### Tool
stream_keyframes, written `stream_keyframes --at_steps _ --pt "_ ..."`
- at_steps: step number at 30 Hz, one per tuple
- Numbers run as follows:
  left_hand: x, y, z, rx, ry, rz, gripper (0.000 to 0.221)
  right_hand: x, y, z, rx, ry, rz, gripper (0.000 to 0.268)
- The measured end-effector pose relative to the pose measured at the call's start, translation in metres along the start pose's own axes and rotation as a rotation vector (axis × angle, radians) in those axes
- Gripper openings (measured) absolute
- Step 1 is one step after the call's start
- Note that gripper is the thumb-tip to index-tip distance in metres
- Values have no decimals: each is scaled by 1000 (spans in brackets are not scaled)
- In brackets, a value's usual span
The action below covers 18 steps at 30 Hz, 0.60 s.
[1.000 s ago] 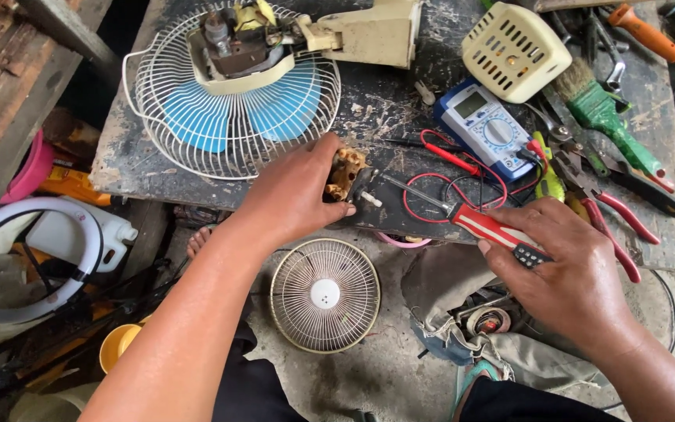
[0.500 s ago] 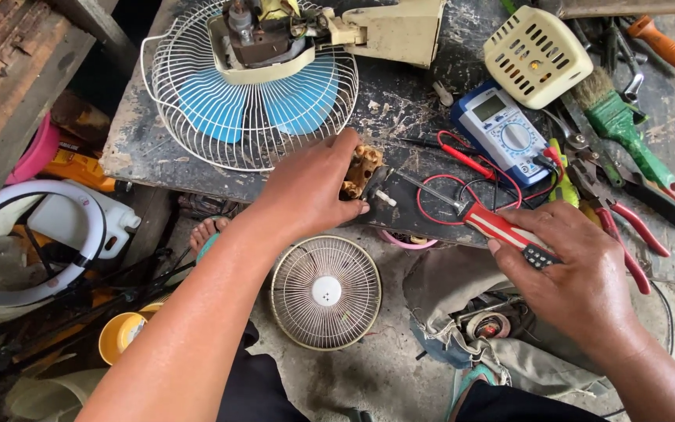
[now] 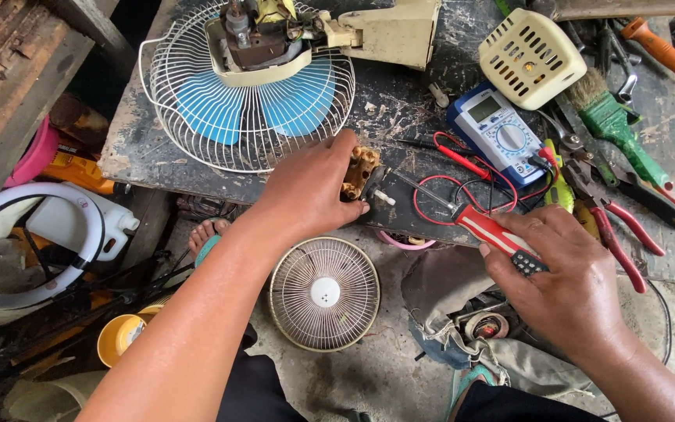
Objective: Disassembling a fan motor for repair or diagnosis using a screwdriver and a multimeter.
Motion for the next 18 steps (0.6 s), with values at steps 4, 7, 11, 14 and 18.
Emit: stream_keyframes --at_steps 4,7,11,14,18 --pt "1 -2 1 -19 -5 3 80 0 0 -1 -20 22 -3 31" --pt "0 -4 1 -42 -15 4 82 2 -1 -2 6 31 -69 32" --pt "-3 -4 0 -53 -8 -10 81 7 -1 -3 -10 67 -136 32" --pt "-1 -9 2 -87 -10 -14 82 13 -2 0 -19 82 -120 29" --pt "-1 -9 2 -83 -4 -16 86 -1 -5 0 15 39 -26 37"
Point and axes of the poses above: each hand's wrist, its own z-axis towards the middle knuckle, its own y-axis out of the back of the hand, x = y × z, the point moved 3 cm from there along z, towards the middle knuckle, and after that the axes turned 14 degrees about y, right-handed, at the moved point
